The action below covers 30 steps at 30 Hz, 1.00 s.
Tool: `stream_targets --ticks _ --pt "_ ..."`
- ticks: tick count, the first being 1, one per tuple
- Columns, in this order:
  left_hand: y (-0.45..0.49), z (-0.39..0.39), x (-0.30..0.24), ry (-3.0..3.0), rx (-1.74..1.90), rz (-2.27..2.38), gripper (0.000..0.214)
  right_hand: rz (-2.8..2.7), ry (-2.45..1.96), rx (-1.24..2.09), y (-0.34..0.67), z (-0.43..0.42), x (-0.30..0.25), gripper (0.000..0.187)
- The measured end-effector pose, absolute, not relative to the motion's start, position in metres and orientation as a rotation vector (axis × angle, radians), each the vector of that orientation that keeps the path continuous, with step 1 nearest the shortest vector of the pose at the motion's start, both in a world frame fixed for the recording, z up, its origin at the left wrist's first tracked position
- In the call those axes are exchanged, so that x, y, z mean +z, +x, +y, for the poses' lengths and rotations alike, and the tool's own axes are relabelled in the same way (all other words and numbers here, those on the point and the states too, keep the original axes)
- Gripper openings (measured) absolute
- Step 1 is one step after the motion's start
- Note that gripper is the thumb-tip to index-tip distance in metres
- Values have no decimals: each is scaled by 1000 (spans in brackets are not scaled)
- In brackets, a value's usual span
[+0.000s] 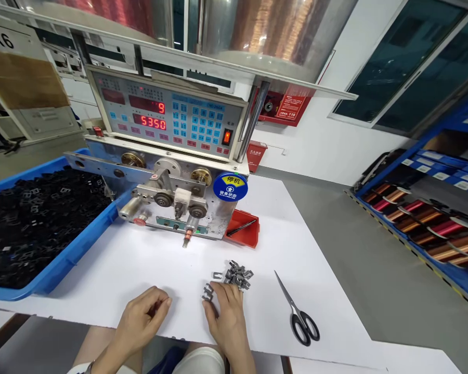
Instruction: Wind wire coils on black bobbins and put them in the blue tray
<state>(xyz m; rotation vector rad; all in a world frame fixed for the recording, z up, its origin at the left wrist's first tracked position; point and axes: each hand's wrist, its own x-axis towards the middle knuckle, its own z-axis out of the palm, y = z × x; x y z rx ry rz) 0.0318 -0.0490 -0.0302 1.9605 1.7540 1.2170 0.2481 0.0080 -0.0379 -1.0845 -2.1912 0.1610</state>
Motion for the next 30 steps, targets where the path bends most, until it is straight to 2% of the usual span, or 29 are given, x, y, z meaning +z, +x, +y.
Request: stream_targets --ticks 3,8,11,16,24,28,30 --pt "32 -48 -30 1968 1222 1762 21 -2101 -1061 112 252 7 -37 25" --pt "32 -48 -29 1967 1223 1771 22 -1771 -1207 -92 267 8 -41 5" --pt "32 -49 -29 1975 1221 1760 23 -1751 -1264 -250 270 12 -44 8" --pt "32 -49 -29 1976 1215 1756 23 -1884 -1326 -299 261 20 -47 15" --pt "32 -49 -34 1942 1190 1780 22 -2023 -1233 -115 266 11 -45 21" --pt "32 -50 -34 1935 1199 1771 22 -1959 -1322 -124 263 6 -47 7" --pt "32 -50 -34 1934 1203 1772 23 -1957 -1374 -138 260 5 -49 11"
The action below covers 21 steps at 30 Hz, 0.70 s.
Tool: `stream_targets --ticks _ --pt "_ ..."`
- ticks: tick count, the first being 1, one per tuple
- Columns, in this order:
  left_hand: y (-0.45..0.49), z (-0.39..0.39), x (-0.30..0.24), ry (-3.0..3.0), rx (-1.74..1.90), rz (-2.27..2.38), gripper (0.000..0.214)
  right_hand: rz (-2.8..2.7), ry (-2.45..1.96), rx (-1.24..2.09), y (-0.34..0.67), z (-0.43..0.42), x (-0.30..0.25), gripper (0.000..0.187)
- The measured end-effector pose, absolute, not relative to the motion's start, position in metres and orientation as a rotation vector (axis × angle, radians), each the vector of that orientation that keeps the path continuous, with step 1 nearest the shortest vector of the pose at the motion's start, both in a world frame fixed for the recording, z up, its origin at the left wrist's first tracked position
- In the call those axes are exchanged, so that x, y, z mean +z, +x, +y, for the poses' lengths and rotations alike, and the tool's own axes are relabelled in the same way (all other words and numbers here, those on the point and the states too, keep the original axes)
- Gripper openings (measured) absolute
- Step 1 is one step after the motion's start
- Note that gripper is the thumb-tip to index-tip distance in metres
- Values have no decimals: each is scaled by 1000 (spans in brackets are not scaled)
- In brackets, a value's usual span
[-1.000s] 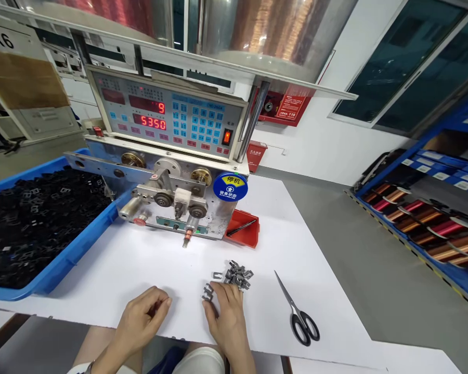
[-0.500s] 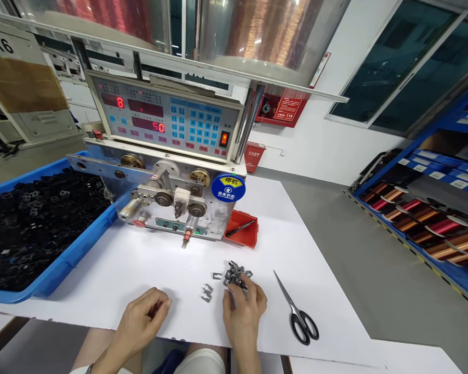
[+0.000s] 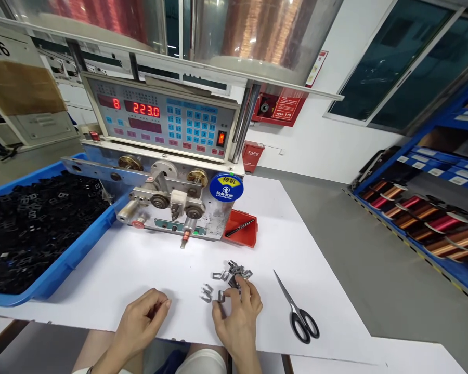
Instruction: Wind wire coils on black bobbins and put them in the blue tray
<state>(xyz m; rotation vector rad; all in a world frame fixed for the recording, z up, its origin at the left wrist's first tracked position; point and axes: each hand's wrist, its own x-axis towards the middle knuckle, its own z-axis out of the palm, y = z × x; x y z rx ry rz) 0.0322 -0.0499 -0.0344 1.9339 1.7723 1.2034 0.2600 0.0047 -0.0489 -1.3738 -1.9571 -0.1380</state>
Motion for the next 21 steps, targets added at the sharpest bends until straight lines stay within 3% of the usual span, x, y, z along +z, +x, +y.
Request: stream_targets --ticks 21 --pt "32 -49 -35 1932 1232 1756 22 -1906 -1291 -336 271 17 -60 19"
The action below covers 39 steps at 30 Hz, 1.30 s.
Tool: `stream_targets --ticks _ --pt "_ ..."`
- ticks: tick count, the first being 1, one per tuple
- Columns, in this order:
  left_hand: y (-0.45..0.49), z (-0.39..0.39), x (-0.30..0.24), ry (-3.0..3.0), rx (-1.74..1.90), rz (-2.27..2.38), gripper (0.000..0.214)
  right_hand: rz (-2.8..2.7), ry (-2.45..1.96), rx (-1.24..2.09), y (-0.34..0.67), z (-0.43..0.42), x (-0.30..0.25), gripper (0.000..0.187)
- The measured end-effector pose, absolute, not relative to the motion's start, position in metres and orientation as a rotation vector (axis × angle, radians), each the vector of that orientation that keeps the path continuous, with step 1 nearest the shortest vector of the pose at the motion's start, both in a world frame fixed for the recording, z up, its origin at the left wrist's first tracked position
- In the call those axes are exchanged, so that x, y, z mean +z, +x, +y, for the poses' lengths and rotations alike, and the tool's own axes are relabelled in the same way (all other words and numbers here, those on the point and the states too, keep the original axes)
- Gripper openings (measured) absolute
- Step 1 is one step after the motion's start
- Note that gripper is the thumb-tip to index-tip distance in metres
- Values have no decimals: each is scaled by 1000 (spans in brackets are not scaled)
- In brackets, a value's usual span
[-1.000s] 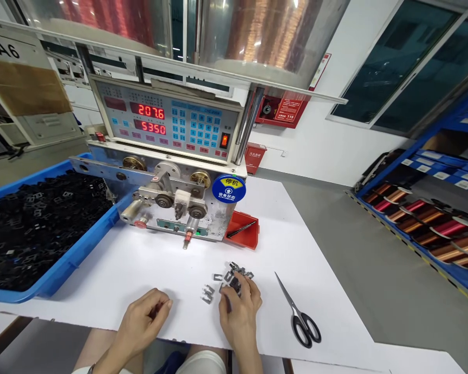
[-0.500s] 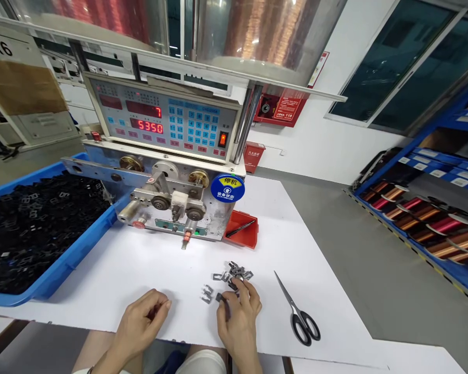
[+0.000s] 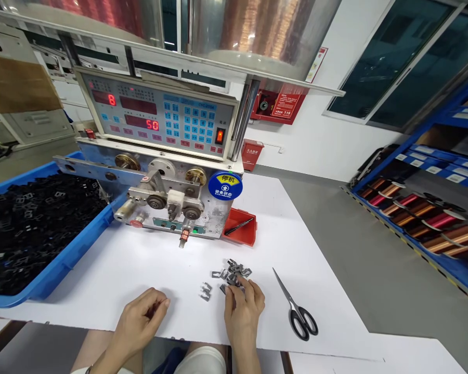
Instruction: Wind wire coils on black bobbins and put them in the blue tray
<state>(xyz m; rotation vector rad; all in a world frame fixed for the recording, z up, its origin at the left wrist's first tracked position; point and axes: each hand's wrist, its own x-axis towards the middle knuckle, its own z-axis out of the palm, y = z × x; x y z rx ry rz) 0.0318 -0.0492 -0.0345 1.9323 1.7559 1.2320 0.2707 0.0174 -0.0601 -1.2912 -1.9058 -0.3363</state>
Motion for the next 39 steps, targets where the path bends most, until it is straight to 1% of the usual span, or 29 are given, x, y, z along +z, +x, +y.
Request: stream_targets --ticks 5,12,18,23,25,28,31,33,36,38,39 --pt "31 -49 -36 1932 1229 1749 22 -1920 -1322 -262 271 15 -59 18" --pt "31 -51 -35 1930 1208 1745 22 -1935 -1336 -132 264 9 -56 12" --pt "31 -51 -37 1881 1192 1748 22 -1957 -1351 -133 263 10 -56 16" --pt "32 -52 -42 1704 1189 1726 23 -1936 -1241 -185 262 13 -52 19" --pt "31 -47 -39 1523 1189 1695 26 -1880 -1205 -130 259 13 -48 19" --pt "28 -26 -18 1167 1233 1562 29 -1757 -1178 96 245 14 -29 14" --pt "28 6 23 936 1370 1403 33 -1575 -1160 465 216 19 5 18" --pt "30 28 51 859 1447 1309 41 -1381 -1125 845 191 24 29 28" --pt "34 51 79 814 1386 1141 38 -951 -972 1549 154 30 59 45" --pt "35 59 86 811 1319 1077 37 -620 -841 1853 135 32 69 47" --pt "36 60 87 811 1301 1064 37 -467 -784 1926 129 32 72 44"
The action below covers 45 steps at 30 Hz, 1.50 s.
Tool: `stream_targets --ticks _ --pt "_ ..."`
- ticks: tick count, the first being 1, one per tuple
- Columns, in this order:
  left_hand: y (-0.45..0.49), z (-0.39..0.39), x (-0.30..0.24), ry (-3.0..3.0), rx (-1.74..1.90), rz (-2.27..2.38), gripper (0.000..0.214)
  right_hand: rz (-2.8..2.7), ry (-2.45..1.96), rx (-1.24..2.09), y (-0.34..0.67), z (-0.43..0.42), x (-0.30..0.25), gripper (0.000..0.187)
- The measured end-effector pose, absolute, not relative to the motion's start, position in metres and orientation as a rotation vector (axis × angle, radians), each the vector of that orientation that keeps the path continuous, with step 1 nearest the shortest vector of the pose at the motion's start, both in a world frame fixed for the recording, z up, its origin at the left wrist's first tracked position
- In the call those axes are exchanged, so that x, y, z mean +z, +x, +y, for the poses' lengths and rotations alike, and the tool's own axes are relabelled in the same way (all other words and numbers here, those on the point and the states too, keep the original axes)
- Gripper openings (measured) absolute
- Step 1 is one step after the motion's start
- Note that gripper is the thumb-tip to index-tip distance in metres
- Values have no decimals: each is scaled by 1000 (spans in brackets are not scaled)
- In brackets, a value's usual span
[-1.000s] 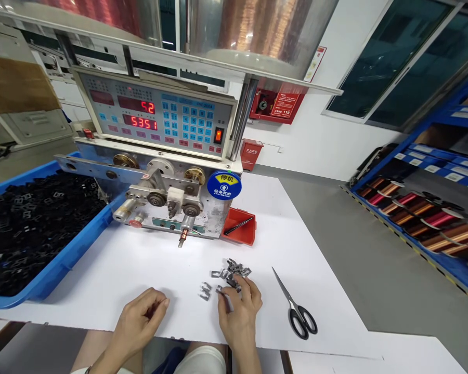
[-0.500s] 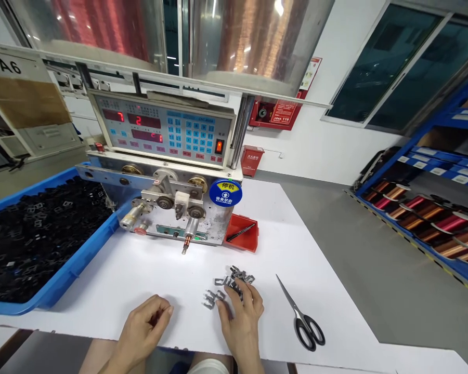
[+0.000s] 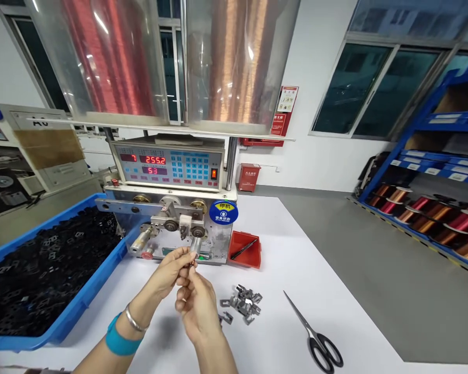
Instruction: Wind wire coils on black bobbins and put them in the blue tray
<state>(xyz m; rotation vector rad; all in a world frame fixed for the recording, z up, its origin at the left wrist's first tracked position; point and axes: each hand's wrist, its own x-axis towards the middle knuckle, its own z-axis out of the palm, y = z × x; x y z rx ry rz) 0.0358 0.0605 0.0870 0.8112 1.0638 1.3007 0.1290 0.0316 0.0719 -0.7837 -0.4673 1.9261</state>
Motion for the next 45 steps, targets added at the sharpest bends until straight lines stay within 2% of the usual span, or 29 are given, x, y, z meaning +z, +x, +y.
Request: stream_targets --ticks 4,11,15,19,22,26,28,30,33,36,38,41,45 --pt "35 60 88 821 1285 1052 36 -151 -648 1984 121 21 65 33" --pt "34 60 91 799 1271 1035 36 -212 -709 1940 125 18 53 43" --pt "34 61 89 805 1260 1022 34 -207 -616 1941 117 29 66 31" --pt "32 61 88 803 1258 1048 37 -422 -756 1832 120 22 56 29" --pt "31 62 88 791 1241 1064 40 -1062 -1019 1507 135 11 27 28" --pt "32 64 89 765 1207 1058 43 -1880 -1319 596 159 9 -12 23" --pt "33 65 88 753 1202 1041 45 -2070 -1381 421 170 15 -15 22" --pt "33 65 87 747 1204 1019 46 -2124 -1338 493 177 23 -2 20" --pt "33 65 86 748 1207 989 42 -1801 -1205 740 178 39 44 17" --pt "33 64 86 751 1213 968 39 -1394 -1025 1041 167 54 93 37" --pt "33 62 87 752 1211 955 39 -1294 -918 1137 159 62 113 40" --pt "35 51 87 749 1185 945 41 -1246 -868 1142 152 62 118 36" --pt "37 23 65 717 1122 952 43 -1287 -896 1214 154 45 91 32"
